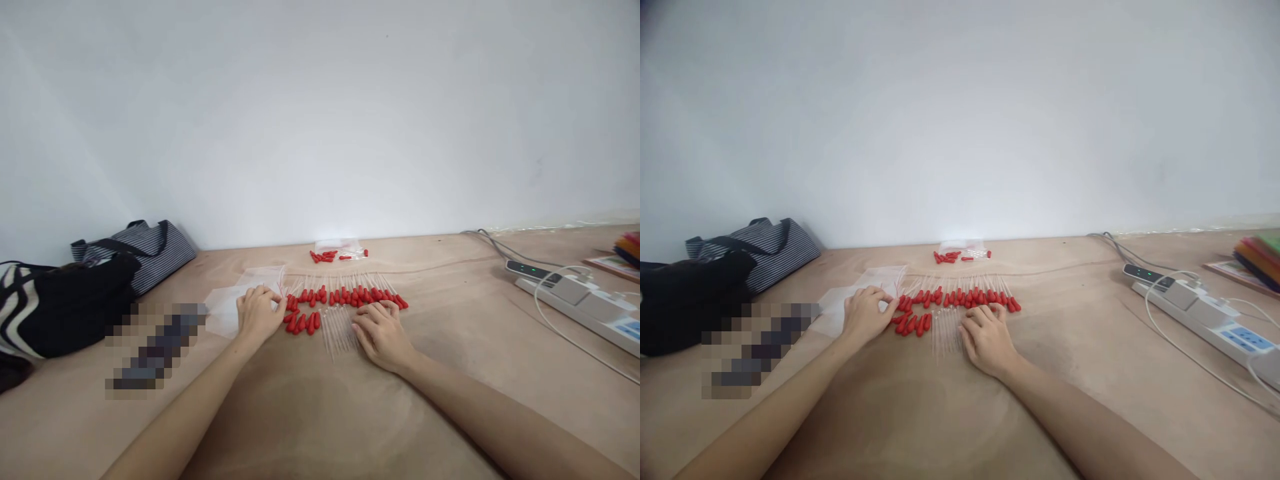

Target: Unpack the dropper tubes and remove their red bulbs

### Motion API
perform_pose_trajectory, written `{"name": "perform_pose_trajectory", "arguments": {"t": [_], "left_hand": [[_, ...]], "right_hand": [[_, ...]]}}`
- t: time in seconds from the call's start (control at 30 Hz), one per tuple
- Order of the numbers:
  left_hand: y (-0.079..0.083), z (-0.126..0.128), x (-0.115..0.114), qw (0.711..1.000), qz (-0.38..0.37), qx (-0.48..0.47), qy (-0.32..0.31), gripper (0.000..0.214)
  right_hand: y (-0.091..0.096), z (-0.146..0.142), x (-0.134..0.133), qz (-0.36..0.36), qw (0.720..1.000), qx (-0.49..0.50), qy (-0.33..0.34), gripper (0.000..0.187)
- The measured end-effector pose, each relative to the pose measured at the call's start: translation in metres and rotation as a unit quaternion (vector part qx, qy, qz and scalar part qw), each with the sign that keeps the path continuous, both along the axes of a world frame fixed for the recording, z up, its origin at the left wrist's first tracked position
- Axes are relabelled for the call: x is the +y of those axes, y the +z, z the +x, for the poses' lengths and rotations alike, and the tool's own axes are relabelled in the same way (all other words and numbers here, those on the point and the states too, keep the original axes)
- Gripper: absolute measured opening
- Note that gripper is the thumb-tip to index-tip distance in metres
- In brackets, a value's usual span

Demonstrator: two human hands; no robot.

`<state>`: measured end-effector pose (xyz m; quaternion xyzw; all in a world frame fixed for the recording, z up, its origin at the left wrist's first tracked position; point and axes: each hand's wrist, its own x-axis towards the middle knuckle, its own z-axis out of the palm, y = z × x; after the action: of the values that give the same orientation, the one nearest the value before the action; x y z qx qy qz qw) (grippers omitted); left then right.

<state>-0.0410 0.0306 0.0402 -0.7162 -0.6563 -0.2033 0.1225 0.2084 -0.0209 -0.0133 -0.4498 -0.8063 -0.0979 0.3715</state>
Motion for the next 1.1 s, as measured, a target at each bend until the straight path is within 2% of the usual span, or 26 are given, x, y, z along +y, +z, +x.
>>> {"name": "perform_pose_trajectory", "arguments": {"t": [0.1, 0.2, 0.3, 0.43, 0.63, 0.93, 1.1], "left_hand": [[-0.001, -0.007, -0.019, 0.996, 0.079, -0.003, -0.032, 0.020], [-0.005, -0.001, -0.039, 0.982, 0.142, -0.008, -0.125, 0.016], [-0.011, 0.018, -0.051, 0.960, 0.165, -0.023, -0.224, 0.013], [-0.019, 0.047, -0.052, 0.935, 0.191, -0.047, -0.294, 0.011], [-0.025, 0.064, -0.044, 0.920, 0.209, -0.051, -0.326, 0.011], [-0.037, 0.076, -0.039, 0.932, 0.180, 0.019, -0.315, 0.015], [-0.035, 0.075, -0.041, 0.935, 0.179, 0.033, -0.305, 0.017]], "right_hand": [[-0.001, 0.000, 0.001, 0.033, 0.999, 0.000, -0.015, 0.018], [0.001, -0.001, 0.001, 0.074, 0.997, -0.010, -0.035, 0.025], [0.003, -0.002, 0.000, 0.113, 0.992, -0.036, -0.046, 0.032], [0.002, -0.003, 0.001, 0.154, 0.985, -0.074, -0.034, 0.028], [-0.004, 0.004, 0.009, 0.191, 0.978, -0.085, -0.017, 0.019], [-0.004, 0.002, 0.009, 0.194, 0.975, -0.106, -0.004, 0.023], [-0.005, 0.002, 0.009, 0.169, 0.979, -0.116, 0.010, 0.021]]}}
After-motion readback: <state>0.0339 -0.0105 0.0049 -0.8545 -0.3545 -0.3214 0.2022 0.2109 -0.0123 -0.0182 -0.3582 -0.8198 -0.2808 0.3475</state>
